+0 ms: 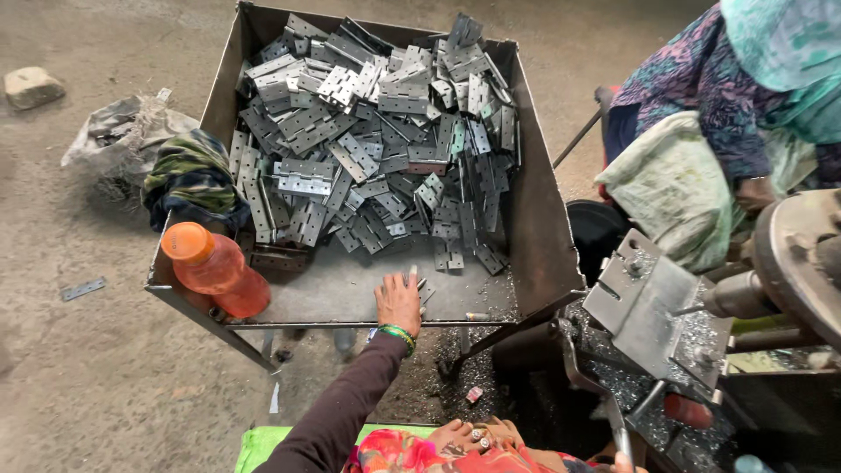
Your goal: The person repeatedly picks up metal hinge-like parts from a bin, places them into a press machine, and operates the lever to process each piece. The person then removes the processed part and returns it to the bin, continuing the cycle.
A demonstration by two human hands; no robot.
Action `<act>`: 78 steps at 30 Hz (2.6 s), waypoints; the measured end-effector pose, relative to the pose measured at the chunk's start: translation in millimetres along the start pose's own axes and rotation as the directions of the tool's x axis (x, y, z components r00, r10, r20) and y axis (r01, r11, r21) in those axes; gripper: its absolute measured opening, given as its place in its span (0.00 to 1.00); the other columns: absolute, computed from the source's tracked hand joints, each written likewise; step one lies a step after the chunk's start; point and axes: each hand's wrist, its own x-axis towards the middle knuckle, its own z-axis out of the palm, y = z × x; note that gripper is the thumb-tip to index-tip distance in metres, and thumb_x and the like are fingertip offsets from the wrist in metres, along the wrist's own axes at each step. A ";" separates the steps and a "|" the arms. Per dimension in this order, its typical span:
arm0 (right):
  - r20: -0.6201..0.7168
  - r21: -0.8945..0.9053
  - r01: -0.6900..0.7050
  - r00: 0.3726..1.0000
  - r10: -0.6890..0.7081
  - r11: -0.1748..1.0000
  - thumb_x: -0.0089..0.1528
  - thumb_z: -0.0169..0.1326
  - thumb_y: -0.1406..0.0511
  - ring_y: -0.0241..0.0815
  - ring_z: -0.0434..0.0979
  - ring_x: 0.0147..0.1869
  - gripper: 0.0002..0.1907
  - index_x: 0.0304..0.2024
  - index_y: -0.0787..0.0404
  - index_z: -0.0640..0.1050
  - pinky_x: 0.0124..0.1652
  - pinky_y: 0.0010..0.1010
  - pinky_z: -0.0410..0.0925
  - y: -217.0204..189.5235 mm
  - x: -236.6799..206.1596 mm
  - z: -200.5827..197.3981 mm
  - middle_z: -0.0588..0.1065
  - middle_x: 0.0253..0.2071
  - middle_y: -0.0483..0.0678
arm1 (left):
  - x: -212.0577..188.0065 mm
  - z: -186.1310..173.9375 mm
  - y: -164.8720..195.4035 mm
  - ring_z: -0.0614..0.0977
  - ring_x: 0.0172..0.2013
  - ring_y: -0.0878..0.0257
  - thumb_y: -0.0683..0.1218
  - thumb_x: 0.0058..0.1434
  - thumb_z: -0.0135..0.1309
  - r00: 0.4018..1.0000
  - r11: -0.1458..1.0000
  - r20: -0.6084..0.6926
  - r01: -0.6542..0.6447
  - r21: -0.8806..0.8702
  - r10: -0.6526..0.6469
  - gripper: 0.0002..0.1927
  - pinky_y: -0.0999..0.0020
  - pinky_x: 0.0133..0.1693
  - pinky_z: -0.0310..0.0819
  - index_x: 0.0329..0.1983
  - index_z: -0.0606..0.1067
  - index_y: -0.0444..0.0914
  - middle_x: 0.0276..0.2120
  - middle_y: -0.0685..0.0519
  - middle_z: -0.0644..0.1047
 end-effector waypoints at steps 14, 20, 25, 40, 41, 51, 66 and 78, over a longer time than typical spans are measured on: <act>0.040 -0.140 -0.026 0.999 0.032 0.990 0.64 0.51 0.42 0.51 0.82 0.35 0.30 0.34 0.60 0.84 0.43 0.42 0.72 31.4 -7.7 -13.7 0.82 0.26 0.55 | 37.1 55.6 -10.0 0.78 0.47 0.45 0.42 0.52 0.60 0.982 0.986 0.116 0.158 -0.059 -0.151 0.17 0.48 0.47 0.72 0.45 0.74 0.40 0.40 0.45 0.79; 0.004 -0.320 -0.156 0.986 0.166 0.935 0.64 0.44 0.40 0.60 0.83 0.47 0.28 0.43 0.50 0.83 0.48 0.49 0.72 6.7 -38.6 -33.1 0.83 0.35 0.54 | 24.7 -11.1 20.6 0.80 0.41 0.42 0.48 0.44 0.68 0.994 0.955 0.071 -0.058 -0.290 0.082 0.18 0.47 0.44 0.75 0.37 0.77 0.39 0.35 0.43 0.79; 0.028 -0.305 -0.113 0.991 0.127 0.946 0.64 0.42 0.40 0.66 0.79 0.51 0.29 0.44 0.52 0.81 0.48 0.52 0.70 -0.9 -50.2 -39.0 0.80 0.39 0.58 | 18.0 -104.1 115.2 0.84 0.41 0.49 0.53 0.45 0.71 0.971 0.765 0.078 -0.125 -0.632 0.224 0.24 0.55 0.43 0.78 0.44 0.79 0.42 0.39 0.47 0.82; 0.164 -0.207 -0.177 0.963 0.213 0.962 0.61 0.37 0.36 0.61 0.83 0.50 0.37 0.42 0.56 0.81 0.51 0.45 0.71 -9.6 -46.7 -48.7 0.83 0.37 0.59 | -22.3 -110.6 314.0 0.78 0.54 0.46 0.46 0.53 0.62 0.806 0.676 0.123 -0.391 -0.625 0.580 0.31 0.50 0.53 0.76 0.61 0.69 0.39 0.56 0.44 0.71; 0.177 -0.219 -0.181 0.959 0.222 0.959 0.62 0.36 0.36 0.61 0.83 0.50 0.37 0.42 0.56 0.81 0.52 0.45 0.71 -7.8 -45.0 -48.6 0.83 0.38 0.60 | -23.8 -108.3 306.7 0.77 0.57 0.48 0.44 0.53 0.60 0.799 0.612 0.006 -0.455 -0.647 0.601 0.30 0.51 0.56 0.75 0.61 0.70 0.39 0.56 0.46 0.73; 0.184 -0.474 -0.133 0.952 0.246 0.870 0.64 0.36 0.37 0.71 0.79 0.50 0.33 0.49 0.50 0.76 0.50 0.56 0.70 -56.4 -41.2 -74.7 0.81 0.39 0.66 | -12.6 -80.3 320.2 0.66 0.67 0.51 0.53 0.55 0.57 0.689 0.667 0.016 -0.696 -0.265 0.725 0.28 0.30 0.69 0.29 0.59 0.74 0.38 0.59 0.51 0.74; 0.117 -0.141 -0.224 0.964 0.241 0.964 0.64 0.37 0.44 0.66 0.80 0.50 0.27 0.44 0.52 0.79 0.48 0.54 0.70 9.5 -64.8 -9.0 0.83 0.44 0.58 | -26.2 -68.7 302.8 0.68 0.64 0.47 0.51 0.56 0.57 0.687 0.591 -0.112 -0.687 -0.422 0.718 0.29 0.37 0.68 0.44 0.60 0.71 0.36 0.58 0.47 0.73; 0.062 -0.541 -0.194 0.961 0.269 0.819 0.62 0.44 0.37 0.67 0.81 0.49 0.33 0.43 0.58 0.77 0.46 0.55 0.72 -36.3 -54.3 -30.5 0.81 0.40 0.61 | -27.6 -79.0 305.8 0.66 0.66 0.49 0.48 0.55 0.56 0.704 0.665 0.012 -0.664 -0.341 0.710 0.27 0.29 0.69 0.32 0.58 0.71 0.37 0.59 0.48 0.72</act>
